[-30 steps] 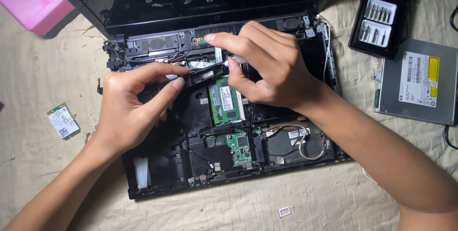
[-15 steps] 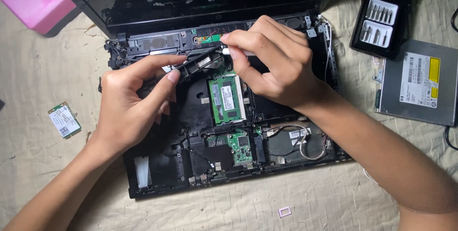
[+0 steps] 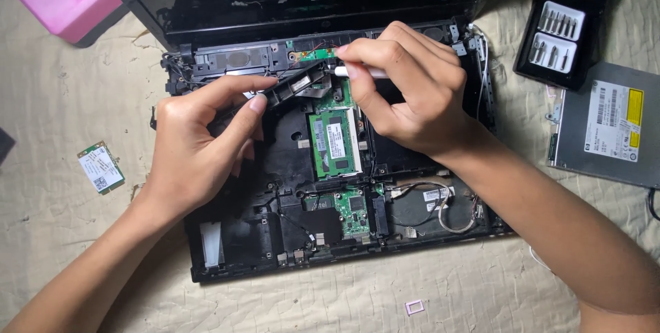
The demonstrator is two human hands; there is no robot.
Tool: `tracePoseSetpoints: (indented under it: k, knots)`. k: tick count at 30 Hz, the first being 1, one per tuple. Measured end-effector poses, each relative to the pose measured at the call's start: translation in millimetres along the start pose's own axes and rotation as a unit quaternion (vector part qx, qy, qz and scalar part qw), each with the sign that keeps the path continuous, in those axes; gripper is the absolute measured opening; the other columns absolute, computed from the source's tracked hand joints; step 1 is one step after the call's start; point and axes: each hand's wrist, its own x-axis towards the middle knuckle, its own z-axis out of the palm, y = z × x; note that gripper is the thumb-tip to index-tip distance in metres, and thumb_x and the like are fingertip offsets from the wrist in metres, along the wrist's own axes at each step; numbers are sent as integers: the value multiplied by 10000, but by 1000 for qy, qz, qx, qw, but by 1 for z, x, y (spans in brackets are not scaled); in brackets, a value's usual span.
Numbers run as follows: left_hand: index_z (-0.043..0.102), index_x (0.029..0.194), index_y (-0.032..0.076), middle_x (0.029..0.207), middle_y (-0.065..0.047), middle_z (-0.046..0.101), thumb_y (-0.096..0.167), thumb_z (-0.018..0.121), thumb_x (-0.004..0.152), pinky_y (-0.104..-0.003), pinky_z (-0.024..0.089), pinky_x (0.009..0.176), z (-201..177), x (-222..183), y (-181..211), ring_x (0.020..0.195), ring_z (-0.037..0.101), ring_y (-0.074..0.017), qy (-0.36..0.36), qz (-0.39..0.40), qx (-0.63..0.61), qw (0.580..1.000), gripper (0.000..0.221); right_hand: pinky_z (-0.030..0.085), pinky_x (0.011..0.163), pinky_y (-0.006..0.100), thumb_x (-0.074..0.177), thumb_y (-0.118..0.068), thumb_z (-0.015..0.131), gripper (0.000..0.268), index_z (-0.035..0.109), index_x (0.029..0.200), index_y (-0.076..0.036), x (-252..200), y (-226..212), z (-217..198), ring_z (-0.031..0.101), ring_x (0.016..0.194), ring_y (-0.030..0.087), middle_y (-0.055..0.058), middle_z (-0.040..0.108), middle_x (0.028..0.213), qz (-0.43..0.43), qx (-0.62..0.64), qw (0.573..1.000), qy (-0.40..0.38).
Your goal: Reconnecting internal ribbon cables and installing a metal shield bracket inside a laptop during reassembly.
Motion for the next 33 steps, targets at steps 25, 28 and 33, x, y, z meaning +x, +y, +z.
tracePoseSetpoints:
  k: [25,28,33]
  knots:
    - [702,1199,64,708,7,682,119,598,1060,-197,491,548,2,0,-5,490,634,-73,1,33,48,998,182,515,705,377,1060,107,673,116,687,1175,117,-3,7,5,607,726,281,164,691,893,-25,-18,998,-50]
    - [701,1202,53,704,3,673,125,597,1062,-189,494,517,2,0,-3,489,652,-80,2,27,45,999,189,507,731,397,1064,112,644,166,651,1230,121,-3,6,3,587,769,297,188,690,965,-16,-13,998,-61]
    - [697,1226,32,709,-6,673,136,605,1055,-199,487,576,0,-1,-1,507,609,-67,-11,39,39,998,220,514,759,407,1028,148,615,191,627,1217,122,-1,5,3,593,802,318,227,707,1058,-16,-8,998,-65]
